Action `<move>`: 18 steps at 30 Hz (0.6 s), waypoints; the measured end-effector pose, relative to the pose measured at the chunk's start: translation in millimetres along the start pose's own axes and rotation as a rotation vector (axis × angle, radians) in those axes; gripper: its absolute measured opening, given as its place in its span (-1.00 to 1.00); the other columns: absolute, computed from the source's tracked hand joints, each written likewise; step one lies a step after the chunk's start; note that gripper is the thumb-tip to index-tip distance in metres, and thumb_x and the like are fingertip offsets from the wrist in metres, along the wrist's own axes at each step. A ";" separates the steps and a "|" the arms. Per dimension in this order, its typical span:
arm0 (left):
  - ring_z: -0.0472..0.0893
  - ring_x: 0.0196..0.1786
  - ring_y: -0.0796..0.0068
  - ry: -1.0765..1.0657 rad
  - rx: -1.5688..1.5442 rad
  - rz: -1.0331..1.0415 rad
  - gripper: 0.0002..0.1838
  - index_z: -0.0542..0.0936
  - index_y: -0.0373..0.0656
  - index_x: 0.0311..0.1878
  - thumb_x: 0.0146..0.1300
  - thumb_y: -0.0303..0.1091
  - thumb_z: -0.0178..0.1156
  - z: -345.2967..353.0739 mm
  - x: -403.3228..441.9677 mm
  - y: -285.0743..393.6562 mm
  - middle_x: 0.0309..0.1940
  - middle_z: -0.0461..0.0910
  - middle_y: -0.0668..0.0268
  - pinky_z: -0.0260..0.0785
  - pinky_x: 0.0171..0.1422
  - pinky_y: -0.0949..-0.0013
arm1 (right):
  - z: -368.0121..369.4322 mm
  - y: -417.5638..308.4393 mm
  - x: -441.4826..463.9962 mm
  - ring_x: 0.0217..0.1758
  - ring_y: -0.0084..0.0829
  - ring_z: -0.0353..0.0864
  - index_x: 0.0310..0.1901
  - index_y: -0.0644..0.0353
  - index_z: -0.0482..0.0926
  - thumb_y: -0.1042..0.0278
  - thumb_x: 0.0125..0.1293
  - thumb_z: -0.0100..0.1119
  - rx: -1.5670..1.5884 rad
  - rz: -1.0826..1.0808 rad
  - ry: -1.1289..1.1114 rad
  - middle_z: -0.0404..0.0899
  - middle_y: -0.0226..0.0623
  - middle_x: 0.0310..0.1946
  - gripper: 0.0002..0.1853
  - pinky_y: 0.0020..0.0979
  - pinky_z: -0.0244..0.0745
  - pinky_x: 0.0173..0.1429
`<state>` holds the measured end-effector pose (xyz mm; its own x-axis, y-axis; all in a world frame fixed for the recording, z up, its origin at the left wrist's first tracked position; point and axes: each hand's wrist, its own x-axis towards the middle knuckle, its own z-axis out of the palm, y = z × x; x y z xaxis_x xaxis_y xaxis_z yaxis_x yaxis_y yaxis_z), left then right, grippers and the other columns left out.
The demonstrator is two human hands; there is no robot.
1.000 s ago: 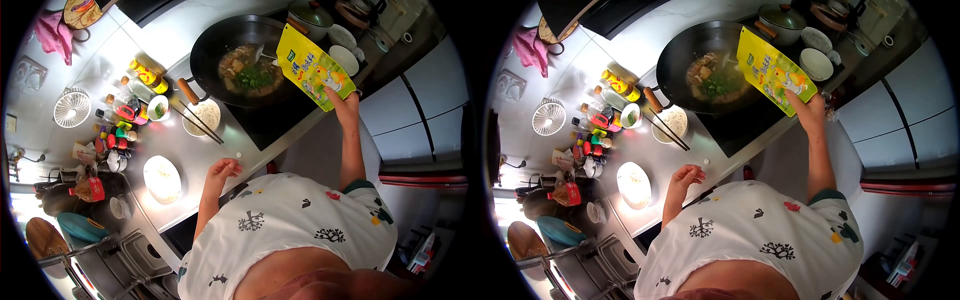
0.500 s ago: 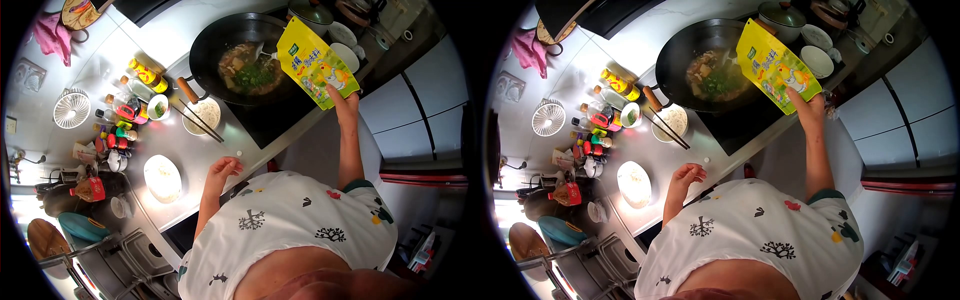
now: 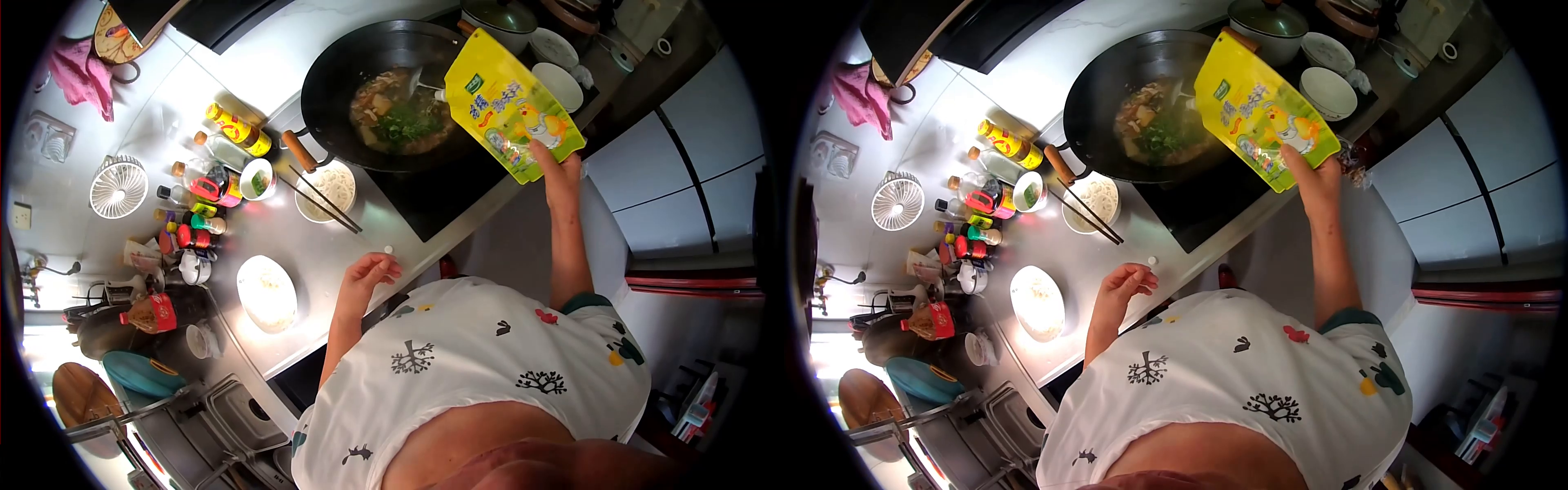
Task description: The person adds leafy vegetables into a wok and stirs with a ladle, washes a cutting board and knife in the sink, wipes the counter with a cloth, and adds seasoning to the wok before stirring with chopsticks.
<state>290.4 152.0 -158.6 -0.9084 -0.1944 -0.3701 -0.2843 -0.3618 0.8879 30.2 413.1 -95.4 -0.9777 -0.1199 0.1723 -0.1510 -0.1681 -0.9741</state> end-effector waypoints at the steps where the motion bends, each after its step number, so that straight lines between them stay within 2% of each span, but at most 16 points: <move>1: 0.61 -0.19 0.46 -0.002 0.005 0.001 -0.76 0.60 -0.26 -0.09 0.39 -0.27 0.14 2.3 1.2 1.0 -0.27 0.66 0.28 0.42 -0.07 0.42 | -1.9 2.8 -0.2 0.06 -0.52 0.55 0.18 0.34 0.42 0.57 0.26 0.20 0.104 0.003 0.012 0.55 -0.27 0.07 -0.56 -0.47 0.47 0.13; 4: 0.62 -0.16 0.45 -0.038 0.004 0.055 -0.77 0.59 -0.27 -0.09 0.39 -0.29 0.14 9.5 9.6 4.5 -0.25 0.66 0.26 0.43 -0.06 0.40 | -6.4 9.7 -2.1 0.20 -0.40 0.48 0.30 0.29 0.28 0.49 0.31 0.12 0.388 0.047 0.019 0.43 -0.23 0.20 -0.48 -0.34 0.41 0.25; 6: 0.62 -0.13 0.39 -0.077 0.051 0.173 -0.73 0.55 -0.26 -0.01 0.41 -0.26 0.09 22.1 18.7 17.1 -0.19 0.65 0.21 0.43 -0.02 0.37 | -4.3 13.7 -10.6 0.32 -0.30 0.38 0.38 0.23 0.17 0.39 0.37 0.05 0.540 0.122 -0.024 0.33 -0.21 0.30 -0.43 -0.22 0.33 0.36; 7: 0.62 -0.11 0.36 -0.092 0.074 0.232 -0.71 0.52 -0.26 0.04 0.42 -0.25 0.07 31.2 23.4 27.0 -0.16 0.64 0.18 0.44 0.01 0.35 | -2.2 19.8 -15.0 0.33 -0.28 0.37 0.38 0.21 0.16 0.36 0.37 0.04 0.593 0.159 -0.066 0.32 -0.22 0.31 -0.42 -0.20 0.30 0.38; 9: 0.56 0.06 0.38 -0.129 0.037 0.392 -0.61 0.45 -0.25 0.21 0.39 -0.28 0.10 55.9 32.6 54.7 0.02 0.58 0.19 0.42 0.09 0.31 | 6.4 35.5 -28.8 0.35 -0.25 0.34 0.40 0.18 0.14 0.28 0.39 0.03 0.701 0.243 -0.151 0.31 -0.23 0.32 -0.41 -0.16 0.25 0.42; 11: 0.50 0.15 0.39 -0.150 -0.028 0.598 -0.52 0.35 -0.25 0.31 0.39 -0.26 0.09 79.2 40.5 78.6 0.13 0.52 0.21 0.37 0.19 0.27 | 24.4 40.8 -50.8 0.36 -0.26 0.34 0.40 0.17 0.12 0.20 0.37 0.06 0.775 0.332 -0.375 0.31 -0.21 0.32 -0.37 -0.13 0.24 0.42; 12: 0.47 0.17 0.42 -0.116 -0.022 0.649 -0.51 0.34 -0.25 0.33 0.41 -0.26 0.06 71.5 42.3 71.8 0.15 0.50 0.26 0.32 0.24 0.28 | 34.6 45.7 -65.1 0.29 -0.28 0.41 0.38 0.20 0.17 0.26 0.32 0.14 0.831 0.412 -0.445 0.35 -0.20 0.28 -0.36 -0.17 0.32 0.36; 13: 0.48 0.14 0.44 0.110 -0.012 0.608 -0.55 0.39 -0.27 0.27 0.42 -0.22 0.06 63.5 39.4 63.1 0.12 0.51 0.30 0.31 0.24 0.32 | 42.1 50.6 -76.9 0.22 -0.31 0.47 0.35 0.22 0.23 0.32 0.27 0.21 0.888 0.500 -0.516 0.38 -0.20 0.24 -0.36 -0.21 0.39 0.30; 14: 0.50 0.12 0.45 0.189 -0.192 0.626 -0.58 0.43 -0.26 0.22 0.42 -0.21 0.07 72.3 29.1 77.8 0.10 0.53 0.30 0.31 0.23 0.34 | 45.1 38.9 -77.9 0.19 -0.36 0.50 0.29 0.23 0.31 0.33 0.24 0.25 0.516 0.642 -0.750 0.40 -0.22 0.23 -0.41 -0.25 0.43 0.25; 15: 0.51 0.09 0.46 0.271 -0.369 0.648 -0.61 0.47 -0.25 0.18 0.42 -0.21 0.08 80.7 18.5 93.1 0.07 0.55 0.30 0.31 0.21 0.36 | 53.1 37.5 -79.8 0.16 -0.39 0.52 0.23 0.22 0.37 0.34 0.21 0.27 0.262 0.671 -0.906 0.42 -0.24 0.20 -0.45 -0.28 0.45 0.21; 16: 0.52 0.06 0.46 0.356 -0.358 0.659 -0.64 0.49 -0.25 0.14 0.42 -0.21 0.08 67.9 8.0 91.1 0.04 0.57 0.29 0.31 0.21 0.37 | 60.9 36.1 -81.8 0.12 -0.42 0.54 0.17 0.22 0.44 0.35 0.18 0.30 0.011 0.666 -1.085 0.45 -0.25 0.17 -0.49 -0.32 0.48 0.17; 18: 0.54 0.00 0.47 0.535 -0.248 0.695 -0.69 0.52 -0.24 0.08 0.43 -0.24 0.08 31.4 -23.4 83.3 -0.03 0.60 0.29 0.32 0.18 0.38 | 84.4 70.8 -89.5 0.04 -0.40 0.58 0.09 0.19 0.51 0.38 0.13 0.32 -0.196 0.389 -1.240 0.49 -0.27 0.08 -0.55 -0.35 0.51 0.09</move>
<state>278.3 155.0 -67.3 -0.5693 -0.8167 0.0943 0.4044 -0.1783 0.8971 119.3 329.4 -167.4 -0.1954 -0.9589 -0.2058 -0.0123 0.2122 -0.9771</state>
